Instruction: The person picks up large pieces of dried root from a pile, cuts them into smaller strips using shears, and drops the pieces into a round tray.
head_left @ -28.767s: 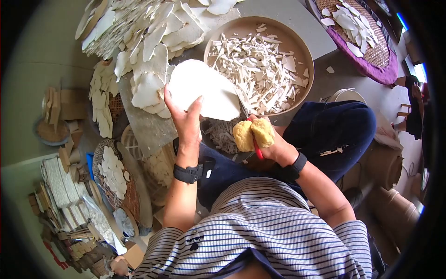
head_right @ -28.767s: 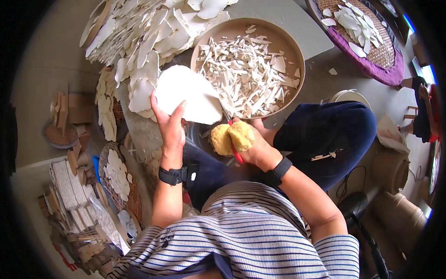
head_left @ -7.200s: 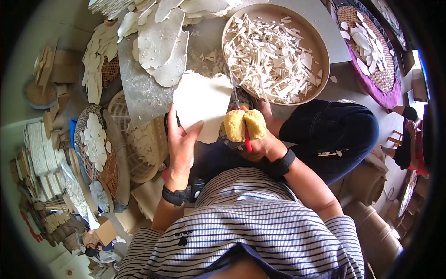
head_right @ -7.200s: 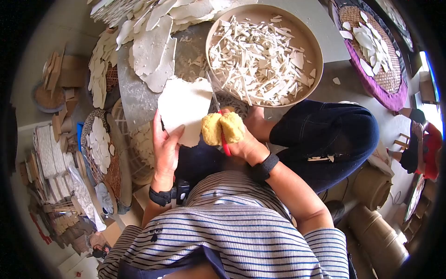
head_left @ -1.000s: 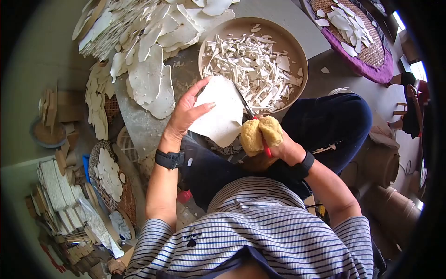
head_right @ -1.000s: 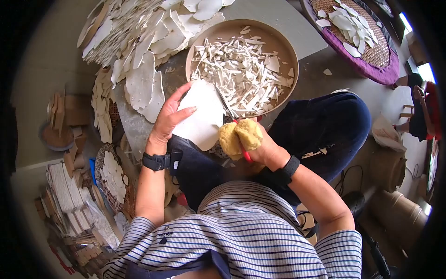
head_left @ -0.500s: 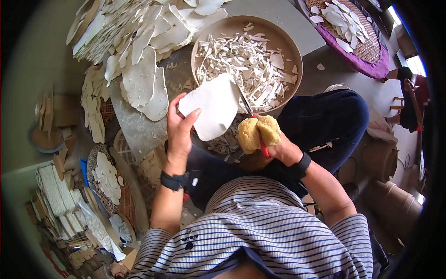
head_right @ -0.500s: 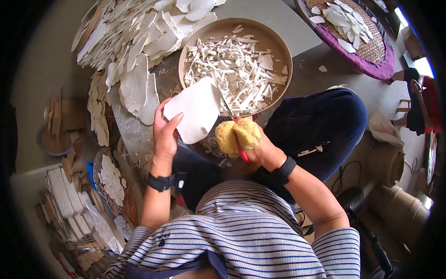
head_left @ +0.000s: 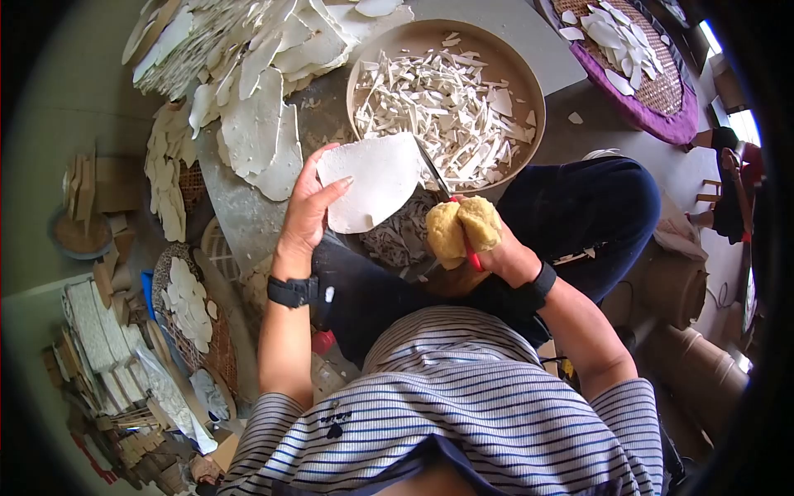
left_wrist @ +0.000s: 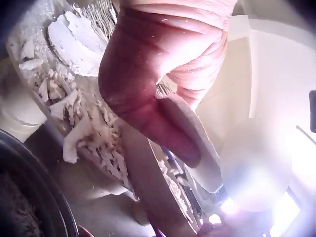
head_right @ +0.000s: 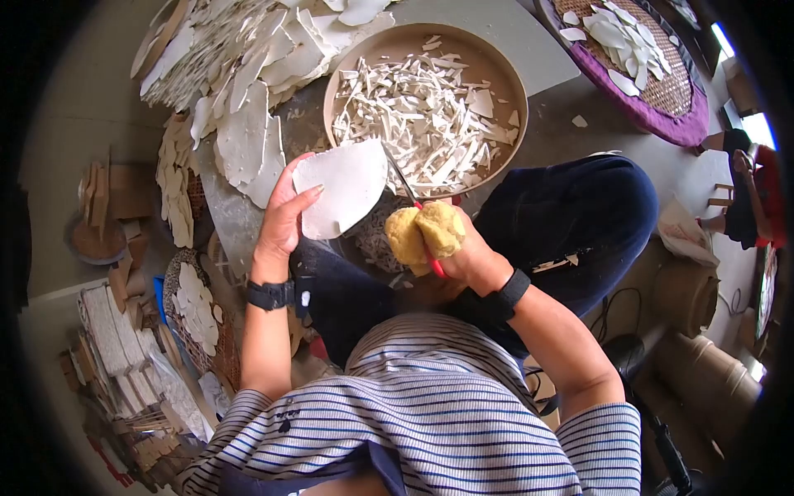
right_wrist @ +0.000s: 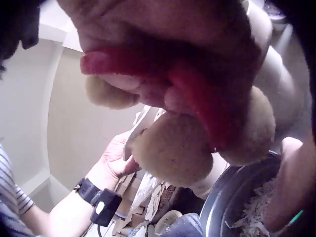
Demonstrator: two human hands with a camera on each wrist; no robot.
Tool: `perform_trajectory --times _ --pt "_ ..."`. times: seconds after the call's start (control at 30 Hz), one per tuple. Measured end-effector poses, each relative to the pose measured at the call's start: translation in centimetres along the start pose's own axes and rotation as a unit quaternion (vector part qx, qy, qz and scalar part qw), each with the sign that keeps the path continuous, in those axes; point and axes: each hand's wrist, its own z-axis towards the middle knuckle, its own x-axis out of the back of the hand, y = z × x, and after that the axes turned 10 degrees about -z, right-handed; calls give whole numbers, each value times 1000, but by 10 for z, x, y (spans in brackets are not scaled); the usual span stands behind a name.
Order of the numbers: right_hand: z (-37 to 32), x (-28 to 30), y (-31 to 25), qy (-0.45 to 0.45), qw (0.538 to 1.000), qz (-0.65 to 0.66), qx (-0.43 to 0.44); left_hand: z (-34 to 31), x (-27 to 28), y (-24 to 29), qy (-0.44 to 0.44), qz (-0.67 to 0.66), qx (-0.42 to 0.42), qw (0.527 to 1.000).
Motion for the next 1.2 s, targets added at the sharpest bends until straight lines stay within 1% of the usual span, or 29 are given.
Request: perform_trajectory --times 0.03,0.1,0.13,0.17,0.2,0.27,0.37,0.4,0.47,0.57,0.6,0.67,0.7,0.73,0.77,0.8,0.83,0.87,0.9,0.97,1.0,1.1,1.13,1.17,1.2 --pt "2 1 5 6 995 100 -18 3 4 3 -9 4 13 1000" --pt "0 1 5 16 997 -50 64 5 6 6 -14 9 20 1000" --pt "-3 -8 -6 19 942 -296 158 5 5 9 -23 19 23 999" --pt "-6 -14 -11 21 819 -520 241 4 3 11 -31 28 26 999" --pt "-1 -11 -7 7 872 -458 175 5 1 13 -46 39 43 997" --pt "-1 -5 -9 -2 788 -593 168 4 -4 15 -73 60 76 993" --pt "1 -1 -3 -2 854 -497 154 3 -4 18 -60 63 65 994" --pt "5 -3 -2 -12 907 -386 168 3 -3 18 -53 44 55 996" --pt "-5 -3 -12 12 823 -525 218 1 2 18 -38 8 36 999" --pt "-6 -10 -17 -16 862 -484 152 -2 4 21 -47 19 22 998" --pt "-2 -10 -14 -1 831 -538 145 -2 3 21 -57 29 33 997" --pt "-2 -13 -12 15 847 -512 141 -3 2 20 -72 46 53 995" --pt "0 -17 -13 21 856 -498 140 -5 1 21 -63 43 59 995" --pt "-1 -11 -12 1 826 -537 174 -5 0 22 -55 40 64 996" --pt "-1 -10 -15 -5 811 -561 165 -4 -2 22 -49 38 68 996" --pt "-1 -11 -20 -8 797 -584 157 -3 -1 17 -14 24 30 999" --pt "-2 -12 -23 -9 781 -606 148 0 3 12 8 7 17 1000" --pt "-2 -11 -17 19 764 -617 189 4 8 6 28 -10 4 1000" --pt "-3 -10 -18 9 766 -620 170 7 8 4 49 -29 -8 998" --pt "-4 -7 -21 -13 770 -625 126 10 7 6 44 -34 -6 998" --pt "0 -5 -19 -31 754 -638 151 12 7 9 40 -34 3 999" --pt "-1 -7 -17 -11 737 -648 192 21 10 17 30 -12 18 999" --pt "0 -11 -14 22 856 -498 136 24 12 20 24 -4 25 999" --pt "1 -16 -9 58 940 -327 76 26 13 21 17 4 34 999" --pt "-1 -19 -8 72 963 -253 51 27 11 23 10 2 41 999"
